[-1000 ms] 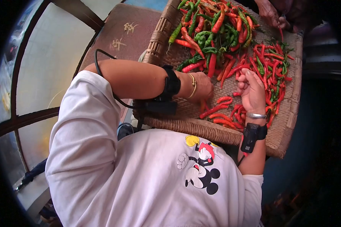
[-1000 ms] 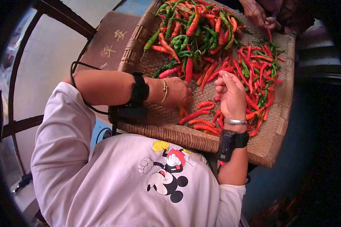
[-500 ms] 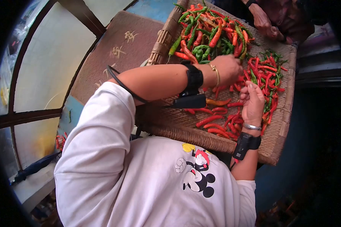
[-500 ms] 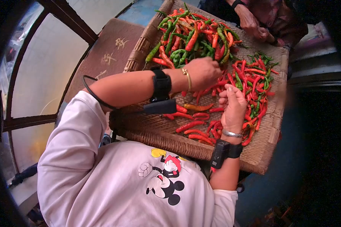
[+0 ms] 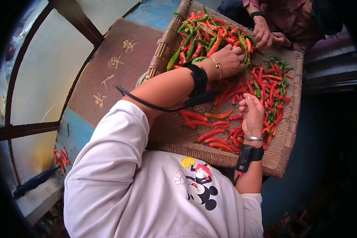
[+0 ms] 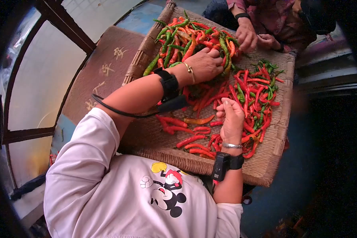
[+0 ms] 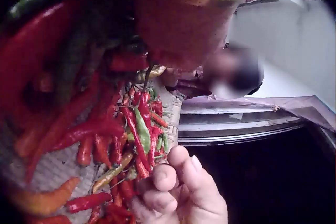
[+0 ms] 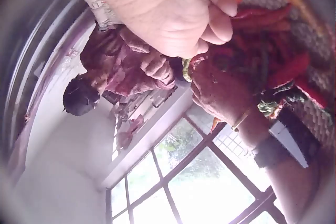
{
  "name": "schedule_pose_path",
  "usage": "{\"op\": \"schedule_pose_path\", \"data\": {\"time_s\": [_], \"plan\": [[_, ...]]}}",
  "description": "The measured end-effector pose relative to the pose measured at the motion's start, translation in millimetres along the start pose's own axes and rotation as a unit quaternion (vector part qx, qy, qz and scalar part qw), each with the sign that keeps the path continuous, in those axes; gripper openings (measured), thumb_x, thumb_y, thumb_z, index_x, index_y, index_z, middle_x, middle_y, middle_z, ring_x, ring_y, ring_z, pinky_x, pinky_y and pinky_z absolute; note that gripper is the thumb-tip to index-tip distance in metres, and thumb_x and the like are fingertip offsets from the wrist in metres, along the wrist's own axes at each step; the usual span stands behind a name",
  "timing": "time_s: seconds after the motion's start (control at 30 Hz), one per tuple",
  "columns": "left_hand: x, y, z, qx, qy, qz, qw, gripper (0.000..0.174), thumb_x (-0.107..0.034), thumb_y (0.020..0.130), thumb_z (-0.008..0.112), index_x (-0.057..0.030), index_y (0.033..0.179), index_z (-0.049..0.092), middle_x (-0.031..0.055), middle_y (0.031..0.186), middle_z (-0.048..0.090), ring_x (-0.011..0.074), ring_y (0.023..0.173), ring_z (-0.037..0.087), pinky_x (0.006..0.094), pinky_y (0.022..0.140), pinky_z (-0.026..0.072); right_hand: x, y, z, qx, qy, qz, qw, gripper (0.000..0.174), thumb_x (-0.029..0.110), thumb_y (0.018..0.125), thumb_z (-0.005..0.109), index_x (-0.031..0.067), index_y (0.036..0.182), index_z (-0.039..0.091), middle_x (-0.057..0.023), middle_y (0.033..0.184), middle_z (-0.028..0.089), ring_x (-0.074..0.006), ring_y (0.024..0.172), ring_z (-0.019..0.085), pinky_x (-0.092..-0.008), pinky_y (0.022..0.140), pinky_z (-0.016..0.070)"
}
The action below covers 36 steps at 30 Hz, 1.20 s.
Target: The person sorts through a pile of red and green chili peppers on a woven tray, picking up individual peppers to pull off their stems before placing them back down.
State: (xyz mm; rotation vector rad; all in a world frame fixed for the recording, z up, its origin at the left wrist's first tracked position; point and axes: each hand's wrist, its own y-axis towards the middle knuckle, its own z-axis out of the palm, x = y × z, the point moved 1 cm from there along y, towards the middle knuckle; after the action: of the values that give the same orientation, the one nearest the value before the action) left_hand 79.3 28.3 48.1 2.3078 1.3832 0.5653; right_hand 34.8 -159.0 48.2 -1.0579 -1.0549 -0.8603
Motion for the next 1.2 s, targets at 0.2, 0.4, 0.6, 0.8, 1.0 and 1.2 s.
{"op": "schedule_pose_path", "data": {"time_s": [0.2,0.4,0.6,0.8,1.0,1.2], "plan": [[-3.1,-5.8,-12.8,-0.042,-0.064,0.062,0.995,0.010,-0.018,0.069,0.050,-0.0120,0.077,0.052,0.0004,0.075,0.049,0.0170,0.075,0.048,0.0320,0.074,0.0372,-0.9,3.3,1.5,-0.003,-0.010,0.005,1.000,0.016,0.016,0.083,0.050,0.0035,0.092,0.055,0.0000,0.067,0.055,-0.0046,0.051,0.048,-0.0154,0.046,0.0377],[-36.1,-11.2,-13.3,-0.022,-0.299,0.046,0.953,0.018,-0.020,0.070,0.055,-0.0078,0.084,0.054,0.0059,0.073,0.052,0.0235,0.068,0.055,0.0340,0.059,0.0453,1.6,3.8,3.5,-0.040,0.025,-0.017,0.999,0.020,0.020,0.083,0.052,0.0042,0.095,0.054,0.0000,0.068,0.054,-0.0056,0.052,0.047,-0.0169,0.046,0.0372],[-43.0,-16.4,-18.0,-0.001,-0.414,0.013,0.910,0.024,-0.023,0.071,0.061,-0.0073,0.089,0.055,0.0082,0.074,0.056,0.0274,0.068,0.056,0.0343,0.057,0.0465,-1.9,6.8,-6.2,-0.033,0.059,-0.027,0.997,0.020,0.023,0.084,0.052,0.0046,0.090,0.053,-0.0003,0.065,0.052,-0.0072,0.052,0.046,-0.0195,0.045,0.0370],[-30.7,-14.3,-8.2,-0.006,-0.478,-0.154,0.865,0.021,-0.021,0.078,0.057,-0.0036,0.089,0.056,0.0138,0.073,0.059,0.0304,0.069,0.057,0.0338,0.060,0.0458,12.2,11.0,-28.5,-0.105,0.094,-0.012,0.990,0.019,0.023,0.084,0.051,0.0049,0.088,0.052,-0.0011,0.064,0.052,-0.0074,0.051,0.046,-0.0199,0.044,0.0371],[-34.0,-12.5,-7.6,-0.061,-0.580,-0.208,0.785,0.018,-0.017,0.082,0.053,-0.0018,0.090,0.056,0.0088,0.071,0.060,0.0156,0.064,0.058,0.0267,0.059,0.0458,19.7,14.1,-42.6,-0.161,0.136,-0.042,0.977,0.017,0.021,0.083,0.052,0.0061,0.091,0.051,-0.0020,0.067,0.053,-0.0077,0.053,0.046,-0.0206,0.046,0.0373],[-32.4,-5.0,-16.8,-0.014,-0.783,-0.377,0.494,0.020,-0.020,0.088,0.043,-0.0048,0.094,0.053,0.0003,0.062,0.054,0.0053,0.049,0.045,0.0182,0.043,0.0361,22.5,17.7,-40.7,-0.173,0.203,-0.107,0.958,0.019,0.021,0.084,0.049,0.0061,0.096,0.050,-0.0044,0.079,0.058,-0.0099,0.066,0.053,-0.0221,0.054,0.0403]]}}
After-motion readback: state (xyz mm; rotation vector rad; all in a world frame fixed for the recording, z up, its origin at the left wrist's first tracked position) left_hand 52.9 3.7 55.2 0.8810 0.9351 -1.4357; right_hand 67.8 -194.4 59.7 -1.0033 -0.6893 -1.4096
